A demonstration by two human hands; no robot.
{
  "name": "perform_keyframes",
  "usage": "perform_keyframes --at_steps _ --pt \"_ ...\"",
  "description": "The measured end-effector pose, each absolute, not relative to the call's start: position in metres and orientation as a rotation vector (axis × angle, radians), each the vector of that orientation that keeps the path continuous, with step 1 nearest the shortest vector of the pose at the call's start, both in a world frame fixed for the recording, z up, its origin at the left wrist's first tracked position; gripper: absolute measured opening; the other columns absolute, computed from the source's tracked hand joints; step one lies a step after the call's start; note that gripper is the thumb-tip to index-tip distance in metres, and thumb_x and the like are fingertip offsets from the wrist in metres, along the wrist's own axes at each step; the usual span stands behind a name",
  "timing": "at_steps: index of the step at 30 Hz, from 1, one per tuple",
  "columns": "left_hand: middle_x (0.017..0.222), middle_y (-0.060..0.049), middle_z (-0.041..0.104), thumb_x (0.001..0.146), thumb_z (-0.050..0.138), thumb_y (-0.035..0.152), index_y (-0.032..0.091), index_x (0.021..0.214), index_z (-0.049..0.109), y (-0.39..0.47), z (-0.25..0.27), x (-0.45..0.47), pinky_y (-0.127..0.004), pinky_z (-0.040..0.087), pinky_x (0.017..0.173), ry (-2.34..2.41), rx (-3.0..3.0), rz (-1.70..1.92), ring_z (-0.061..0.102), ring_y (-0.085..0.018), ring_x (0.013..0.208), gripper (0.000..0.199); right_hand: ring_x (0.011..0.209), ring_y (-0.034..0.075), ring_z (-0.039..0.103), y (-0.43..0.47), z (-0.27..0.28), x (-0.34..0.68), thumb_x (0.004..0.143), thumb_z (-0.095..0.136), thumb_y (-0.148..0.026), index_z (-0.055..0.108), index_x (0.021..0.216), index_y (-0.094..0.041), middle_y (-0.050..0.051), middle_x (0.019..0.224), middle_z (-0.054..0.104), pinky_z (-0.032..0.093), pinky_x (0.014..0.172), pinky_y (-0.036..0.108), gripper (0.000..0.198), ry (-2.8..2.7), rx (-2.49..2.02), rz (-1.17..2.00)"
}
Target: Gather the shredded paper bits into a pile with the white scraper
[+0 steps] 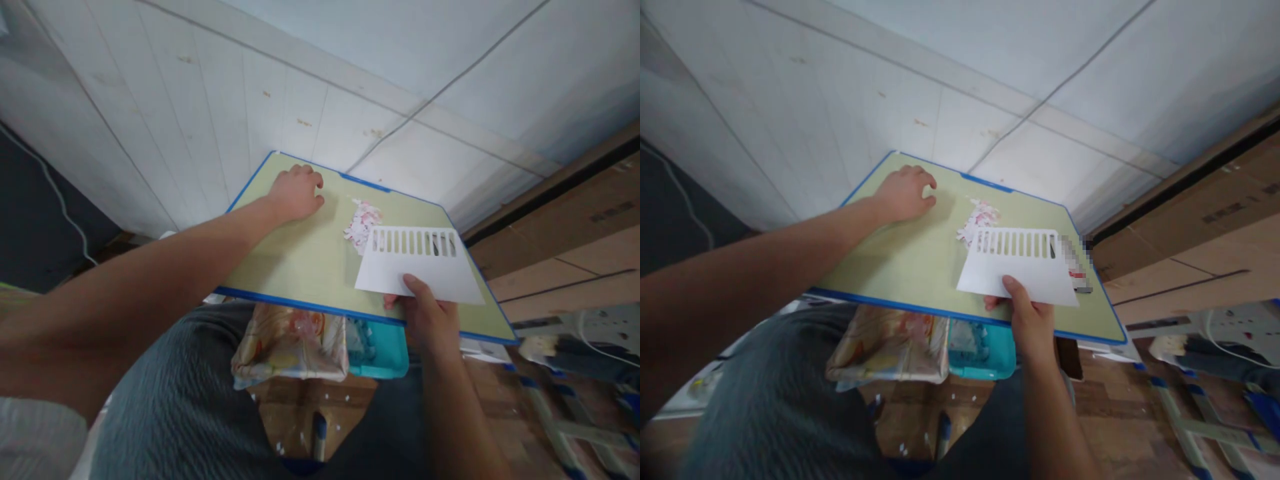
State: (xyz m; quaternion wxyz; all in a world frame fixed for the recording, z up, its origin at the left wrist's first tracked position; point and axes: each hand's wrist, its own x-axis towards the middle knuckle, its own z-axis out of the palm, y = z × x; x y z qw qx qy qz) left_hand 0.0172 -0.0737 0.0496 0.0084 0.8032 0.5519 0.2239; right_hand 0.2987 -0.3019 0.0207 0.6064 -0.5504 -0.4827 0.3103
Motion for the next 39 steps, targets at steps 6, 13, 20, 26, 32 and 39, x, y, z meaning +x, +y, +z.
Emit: perform_keyframes --at_steps 6,13,20,26,32,39 --pt "0.165 -0.018 0.074 0.109 0.064 0.029 0.02 0.15 0.082 -0.054 0.061 0.033 -0.057 0.057 0.13 1.812 2.44 0.604 0.065 -0.042 0.157 0.045 0.055 0.024 0.075 -0.237 0.065 0.317 0.086 0.099 -0.046 0.08 0.098 -0.02 0.004 0.078 0.083 0.067 0.053 0.038 0.034 -1.158 -1.218 0.617" --pt "0.16 -0.02 0.077 0.108 0.057 0.019 0.014 0.155 0.079 -0.043 0.04 0.042 -0.058 0.056 0.132 1.685 2.576 0.651 0.069 -0.041 0.153 0.052 0.056 0.023 0.072 -0.181 0.077 0.321 0.086 0.079 -0.04 0.07 0.055 -0.026 0.005 0.057 0.072 0.066 0.064 0.036 0.035 -1.565 -1.305 0.638" --pt "0.157 -0.019 0.078 0.108 0.056 0.022 0.017 0.152 0.079 -0.037 0.022 0.037 -0.06 0.055 0.131 1.563 2.696 0.693 0.071 -0.04 0.149 0.05 0.07 0.024 0.077 -0.205 0.071 0.342 0.103 0.078 -0.043 0.08 0.072 -0.027 0.004 0.073 0.082 0.068 0.076 0.035 0.036 -1.664 -1.393 0.55" --pt "0.155 -0.02 0.08 0.107 0.056 0.02 0.016 0.147 0.083 -0.034 0.022 0.039 -0.062 0.056 0.129 1.581 2.684 0.68 0.073 -0.042 0.146 0.048 0.072 0.026 0.082 -0.244 0.051 0.35 0.111 0.077 -0.053 0.086 0.084 -0.026 0.005 0.08 0.086 0.07 0.075 0.037 0.039 -1.48 -1.46 0.508" --pt "0.154 -0.019 0.08 0.108 0.057 0.021 0.018 0.142 0.085 -0.031 0.021 0.039 -0.061 0.057 0.128 1.603 2.645 0.676 0.072 -0.042 0.146 0.045 0.07 0.028 0.082 -0.248 0.023 0.349 0.111 0.075 -0.059 0.085 0.082 -0.026 0.007 0.078 0.086 0.072 0.077 0.041 0.046 -1.349 -1.503 0.489" --pt "0.157 -0.019 0.078 0.107 0.058 0.021 0.02 0.143 0.085 -0.029 0.021 0.039 -0.061 0.056 0.13 1.606 2.615 0.659 0.07 -0.042 0.149 0.046 0.077 0.033 0.084 -0.253 0.022 0.356 0.109 0.07 -0.071 0.084 0.078 -0.029 0.008 0.08 0.088 0.071 0.103 0.054 0.054 -1.39 -1.648 0.363"
